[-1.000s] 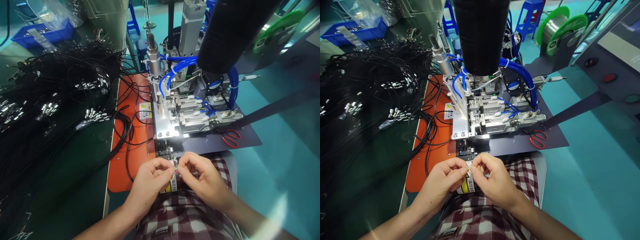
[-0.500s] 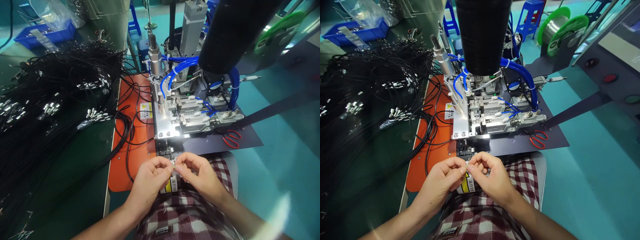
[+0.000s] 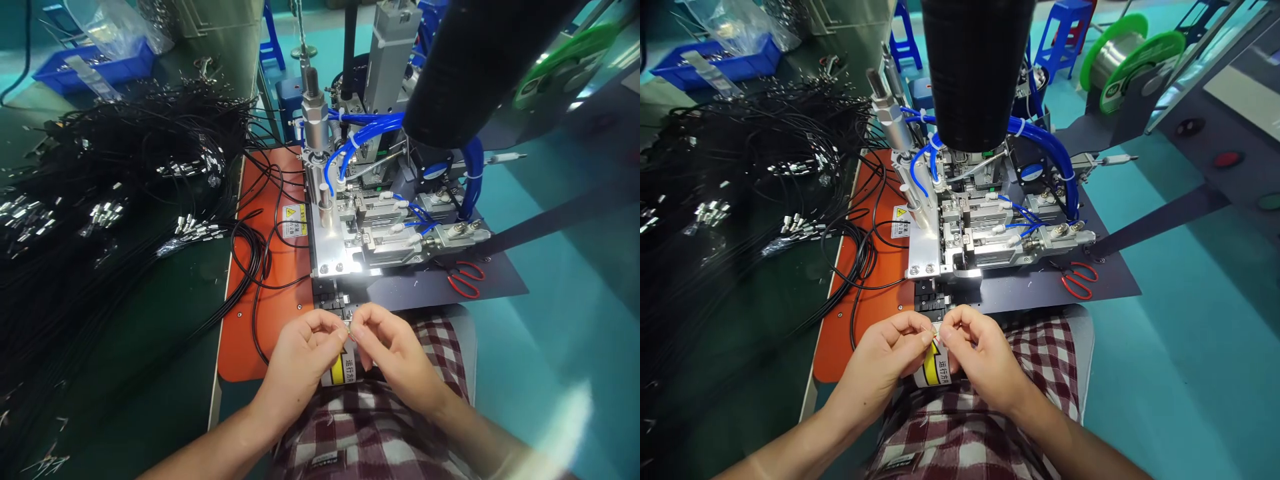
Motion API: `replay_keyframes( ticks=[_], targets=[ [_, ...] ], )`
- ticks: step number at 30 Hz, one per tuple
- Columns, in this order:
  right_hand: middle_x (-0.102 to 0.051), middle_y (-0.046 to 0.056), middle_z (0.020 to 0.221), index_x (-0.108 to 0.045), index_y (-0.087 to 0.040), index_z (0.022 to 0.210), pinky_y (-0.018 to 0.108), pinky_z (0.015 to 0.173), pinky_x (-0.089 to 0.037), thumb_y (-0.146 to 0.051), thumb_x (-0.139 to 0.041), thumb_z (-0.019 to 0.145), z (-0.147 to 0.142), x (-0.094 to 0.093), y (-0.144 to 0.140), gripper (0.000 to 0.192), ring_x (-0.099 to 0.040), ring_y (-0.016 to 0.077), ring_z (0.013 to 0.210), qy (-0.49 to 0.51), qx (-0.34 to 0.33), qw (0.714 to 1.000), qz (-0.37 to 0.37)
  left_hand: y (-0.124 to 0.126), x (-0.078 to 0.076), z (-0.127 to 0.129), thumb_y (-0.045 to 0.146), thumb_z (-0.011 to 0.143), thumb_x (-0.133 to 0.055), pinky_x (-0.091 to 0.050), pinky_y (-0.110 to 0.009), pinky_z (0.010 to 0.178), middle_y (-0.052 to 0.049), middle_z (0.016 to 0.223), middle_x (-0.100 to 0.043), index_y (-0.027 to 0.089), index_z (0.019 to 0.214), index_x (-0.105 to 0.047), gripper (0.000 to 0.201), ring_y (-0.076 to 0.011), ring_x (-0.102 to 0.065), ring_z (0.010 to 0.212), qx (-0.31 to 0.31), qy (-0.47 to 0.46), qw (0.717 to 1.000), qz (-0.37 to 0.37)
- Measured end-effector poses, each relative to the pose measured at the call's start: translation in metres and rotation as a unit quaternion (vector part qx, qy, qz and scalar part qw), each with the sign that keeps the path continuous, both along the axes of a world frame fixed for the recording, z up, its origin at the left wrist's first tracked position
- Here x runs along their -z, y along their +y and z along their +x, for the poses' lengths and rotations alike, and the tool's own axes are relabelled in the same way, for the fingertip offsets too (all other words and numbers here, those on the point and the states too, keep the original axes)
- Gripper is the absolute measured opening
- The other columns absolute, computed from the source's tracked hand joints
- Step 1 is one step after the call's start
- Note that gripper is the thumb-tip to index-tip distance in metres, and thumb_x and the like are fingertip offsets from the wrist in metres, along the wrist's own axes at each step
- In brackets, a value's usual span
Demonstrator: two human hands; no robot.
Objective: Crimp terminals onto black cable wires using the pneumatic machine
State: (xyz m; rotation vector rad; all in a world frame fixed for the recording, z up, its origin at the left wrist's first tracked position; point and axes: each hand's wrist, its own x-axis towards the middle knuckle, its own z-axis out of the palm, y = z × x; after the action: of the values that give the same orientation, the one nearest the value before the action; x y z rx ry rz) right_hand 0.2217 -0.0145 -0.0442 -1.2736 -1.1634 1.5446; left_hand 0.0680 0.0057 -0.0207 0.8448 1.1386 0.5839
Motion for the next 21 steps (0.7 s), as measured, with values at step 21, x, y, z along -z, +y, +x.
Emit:
replay_keyframes(
  ticks=[21],
  targets=[
    [-0.049,-0.003,0.063,-0.052,-0.019,0.073,0.024,0.055,-0.038,-0.022,-0.052,0.088,0.004,-0.01,0.008,0.016,-0.045,0.0111,0.056,-0.096,-0.017,0.994,0.045,0.005,-0.003,0.0,0.031,0.08,-0.063,-0.018,-0.016,0.041,0.01,0.046,-0.033,0.015,0.078,-0.054,0.019,-0.0043,-0.025,0.043,0.006,0.019,1.0,0.007]
  ],
)
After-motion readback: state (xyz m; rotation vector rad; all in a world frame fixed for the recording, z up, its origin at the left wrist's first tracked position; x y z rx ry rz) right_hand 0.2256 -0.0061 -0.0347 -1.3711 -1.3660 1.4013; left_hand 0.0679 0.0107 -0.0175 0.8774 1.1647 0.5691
